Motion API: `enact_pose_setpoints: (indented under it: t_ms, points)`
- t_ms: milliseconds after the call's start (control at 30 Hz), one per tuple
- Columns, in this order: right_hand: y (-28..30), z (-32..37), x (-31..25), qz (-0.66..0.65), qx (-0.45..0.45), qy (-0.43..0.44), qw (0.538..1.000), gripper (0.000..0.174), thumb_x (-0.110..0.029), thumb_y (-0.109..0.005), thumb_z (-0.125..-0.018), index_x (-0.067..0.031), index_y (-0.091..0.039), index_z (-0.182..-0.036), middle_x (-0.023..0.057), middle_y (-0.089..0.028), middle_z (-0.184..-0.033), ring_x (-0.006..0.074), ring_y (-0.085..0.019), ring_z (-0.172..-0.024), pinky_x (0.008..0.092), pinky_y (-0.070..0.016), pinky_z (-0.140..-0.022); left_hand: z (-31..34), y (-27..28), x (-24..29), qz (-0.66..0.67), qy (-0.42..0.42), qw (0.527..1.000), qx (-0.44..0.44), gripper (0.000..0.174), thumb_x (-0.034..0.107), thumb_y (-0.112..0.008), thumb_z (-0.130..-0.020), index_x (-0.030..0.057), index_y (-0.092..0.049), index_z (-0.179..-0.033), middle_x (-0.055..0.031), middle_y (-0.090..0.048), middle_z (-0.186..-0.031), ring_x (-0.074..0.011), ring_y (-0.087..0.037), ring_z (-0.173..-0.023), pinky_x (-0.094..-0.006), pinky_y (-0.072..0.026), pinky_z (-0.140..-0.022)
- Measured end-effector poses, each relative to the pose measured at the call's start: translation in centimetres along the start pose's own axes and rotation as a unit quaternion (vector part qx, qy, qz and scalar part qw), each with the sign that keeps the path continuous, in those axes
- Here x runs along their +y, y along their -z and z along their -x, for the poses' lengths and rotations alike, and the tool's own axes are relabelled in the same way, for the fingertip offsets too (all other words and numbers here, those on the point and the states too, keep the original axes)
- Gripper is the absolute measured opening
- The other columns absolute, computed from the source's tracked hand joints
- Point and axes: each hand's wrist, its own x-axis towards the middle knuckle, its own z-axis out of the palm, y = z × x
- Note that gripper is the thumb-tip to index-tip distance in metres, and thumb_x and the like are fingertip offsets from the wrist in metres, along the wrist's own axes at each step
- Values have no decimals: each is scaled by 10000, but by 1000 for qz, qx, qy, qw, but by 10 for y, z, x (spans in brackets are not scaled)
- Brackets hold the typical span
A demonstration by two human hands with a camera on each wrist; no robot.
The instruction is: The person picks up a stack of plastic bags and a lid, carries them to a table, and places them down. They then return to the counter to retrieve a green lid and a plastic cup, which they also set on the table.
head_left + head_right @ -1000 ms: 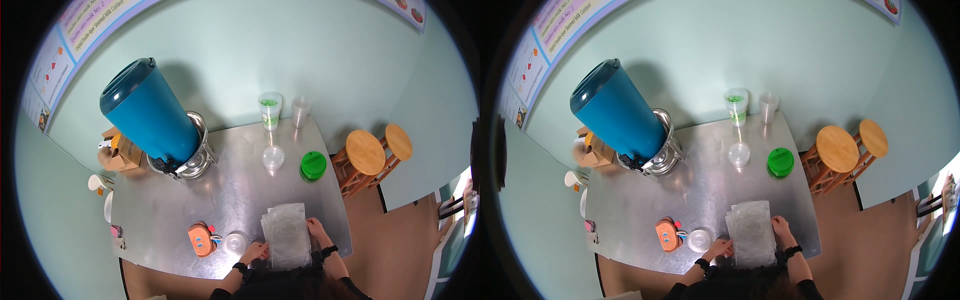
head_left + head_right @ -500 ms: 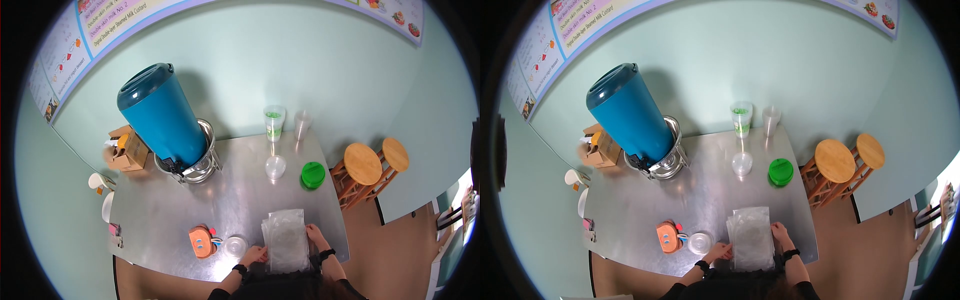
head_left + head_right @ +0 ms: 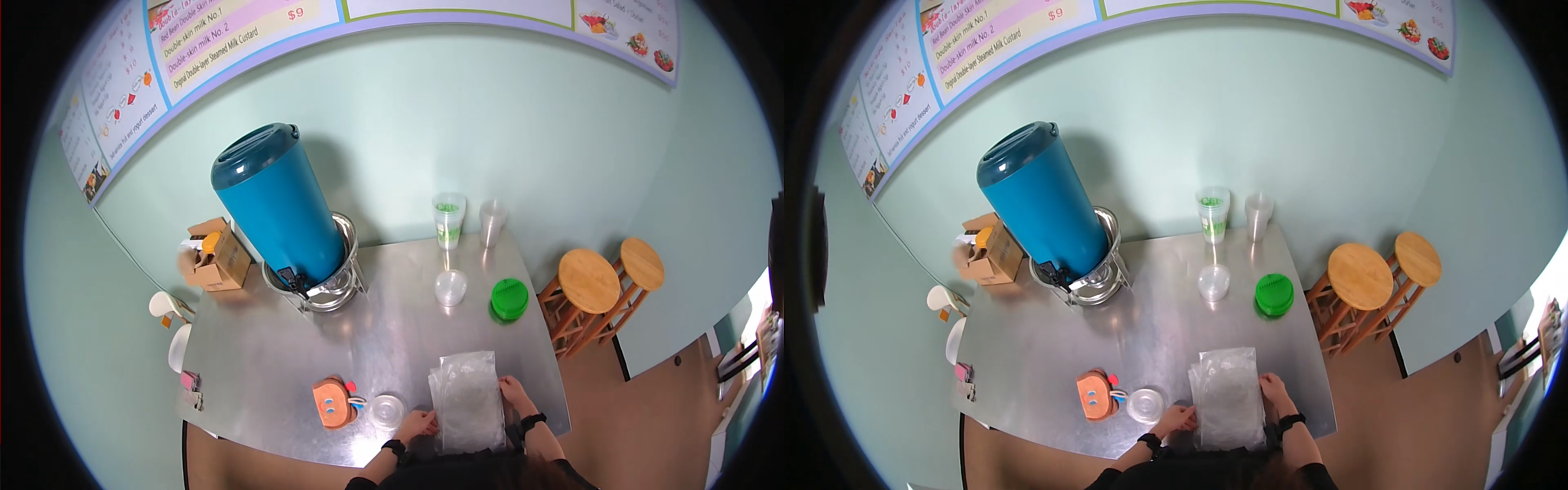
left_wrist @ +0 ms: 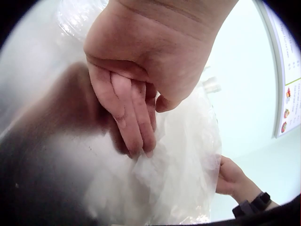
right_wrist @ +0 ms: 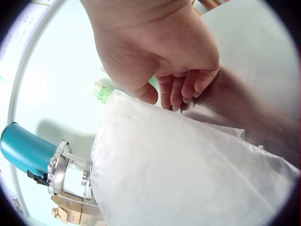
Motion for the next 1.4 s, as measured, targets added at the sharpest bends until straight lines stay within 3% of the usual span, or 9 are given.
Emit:
enact_pose_setpoints:
  t_ms: [967, 1167, 1233, 1400]
  points:
    - [-5, 1, 7, 20, 36, 46, 998, 195, -127, -496, -761, 11, -579, -871, 103, -603, -836, 178, -554, -803, 292, -431, -725, -8, 1, -6, -3, 31, 1000, -2, 436, 371, -387, -887, -21, -565, -817, -123, -635, -734, -189, -616, -613, -264, -468, -562]
    - [-5, 4, 5, 76, 65, 72, 992, 221, -152, -491, -770, 11, -578, -890, 140, -603, -860, 236, -570, -822, 313, -435, -734, -4, 1, -1, 14, 29, 999, -8, 441, 355, -393, -889, -44, -562, -812, -144, -630, -738, -203, -615, -607, -271, -483, -555]
    - [-2, 6, -2, 97, 61, 55, 992, 251, -228, -502, -753, -34, -611, -870, 150, -613, -890, 301, -571, -884, 364, -444, -775, -3, 2, 1, 22, 27, 999, -10, 447, 358, -395, -888, -50, -562, -810, -148, -628, -739, -206, -615, -609, -272, -486, -557]
    - [2, 10, -18, 111, 41, 22, 993, 265, -249, -515, -740, -41, -608, -875, 149, -615, -878, 311, -569, -884, 369, -442, -776, -6, 1, -2, 40, 39, 998, -18, 466, 381, -386, -892, -43, -567, -821, -147, -628, -748, -209, -626, -635, -268, -499, -568]
